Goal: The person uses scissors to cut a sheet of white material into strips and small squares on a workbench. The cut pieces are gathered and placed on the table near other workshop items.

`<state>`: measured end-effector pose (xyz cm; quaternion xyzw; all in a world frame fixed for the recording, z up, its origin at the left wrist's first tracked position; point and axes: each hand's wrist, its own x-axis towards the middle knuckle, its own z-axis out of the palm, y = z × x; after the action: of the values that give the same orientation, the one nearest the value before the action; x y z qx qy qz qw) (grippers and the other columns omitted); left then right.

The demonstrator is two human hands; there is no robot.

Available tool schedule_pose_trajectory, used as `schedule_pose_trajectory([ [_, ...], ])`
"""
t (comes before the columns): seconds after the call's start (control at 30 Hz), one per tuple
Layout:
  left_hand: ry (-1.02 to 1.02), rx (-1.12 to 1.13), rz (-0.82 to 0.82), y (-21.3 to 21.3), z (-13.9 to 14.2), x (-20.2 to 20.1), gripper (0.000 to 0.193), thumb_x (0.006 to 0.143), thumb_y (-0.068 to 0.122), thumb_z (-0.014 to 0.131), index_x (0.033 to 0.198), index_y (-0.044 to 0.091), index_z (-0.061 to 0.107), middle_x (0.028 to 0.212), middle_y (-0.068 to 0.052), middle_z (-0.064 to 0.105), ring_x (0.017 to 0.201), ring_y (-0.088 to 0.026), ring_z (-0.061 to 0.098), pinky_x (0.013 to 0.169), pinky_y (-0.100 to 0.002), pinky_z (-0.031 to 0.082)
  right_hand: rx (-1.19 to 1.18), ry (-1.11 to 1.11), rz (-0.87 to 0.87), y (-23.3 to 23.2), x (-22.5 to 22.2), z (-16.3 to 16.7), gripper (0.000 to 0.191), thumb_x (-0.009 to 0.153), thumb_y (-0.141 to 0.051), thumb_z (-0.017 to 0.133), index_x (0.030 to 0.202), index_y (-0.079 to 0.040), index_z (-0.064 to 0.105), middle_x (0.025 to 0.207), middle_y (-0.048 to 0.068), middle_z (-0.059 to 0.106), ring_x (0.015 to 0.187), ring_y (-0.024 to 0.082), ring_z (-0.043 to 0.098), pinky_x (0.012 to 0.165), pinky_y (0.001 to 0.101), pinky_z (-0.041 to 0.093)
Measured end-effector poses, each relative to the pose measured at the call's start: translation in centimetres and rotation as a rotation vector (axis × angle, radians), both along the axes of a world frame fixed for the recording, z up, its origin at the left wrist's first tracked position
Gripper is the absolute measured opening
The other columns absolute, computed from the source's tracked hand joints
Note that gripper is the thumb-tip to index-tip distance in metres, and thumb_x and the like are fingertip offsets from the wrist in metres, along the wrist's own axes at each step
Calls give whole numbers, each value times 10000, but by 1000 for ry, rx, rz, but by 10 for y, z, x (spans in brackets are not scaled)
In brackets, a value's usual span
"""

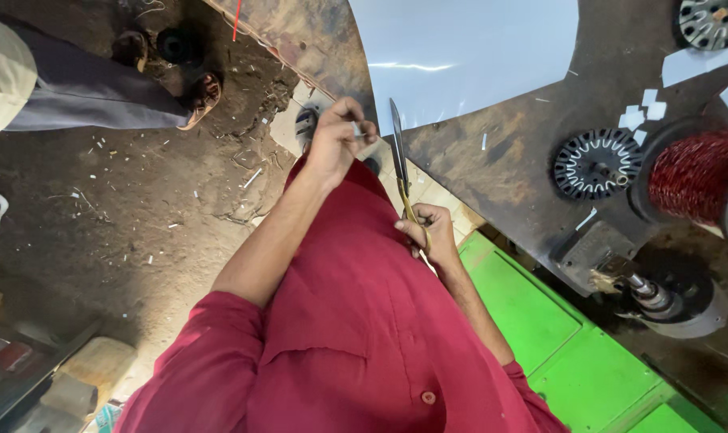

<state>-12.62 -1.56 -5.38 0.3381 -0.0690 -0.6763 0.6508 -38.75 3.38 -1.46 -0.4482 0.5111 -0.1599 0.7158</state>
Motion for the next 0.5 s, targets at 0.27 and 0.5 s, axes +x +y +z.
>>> schedule_pose_trajectory([
  [0.27,-12,25,-83,3,10,-9,181,972,-24,453,1039,-8,621,919,-94,618,837,-174,555,785,-307,495,-4,-25,-17,0,1,6,232,876,-82,780,720,-11,624,517,13,560,356,77,491,333,231,346],
  [0.5,-81,30,-46,8,16,-1,307,878,-120,429,1027,29,651,1010,-93,681,920,-160,595,824,-292,501,-16,-42,-41,1,2,5,225,884,-83,778,725,-10,637,511,7,559,356,69,478,336,232,332],
])
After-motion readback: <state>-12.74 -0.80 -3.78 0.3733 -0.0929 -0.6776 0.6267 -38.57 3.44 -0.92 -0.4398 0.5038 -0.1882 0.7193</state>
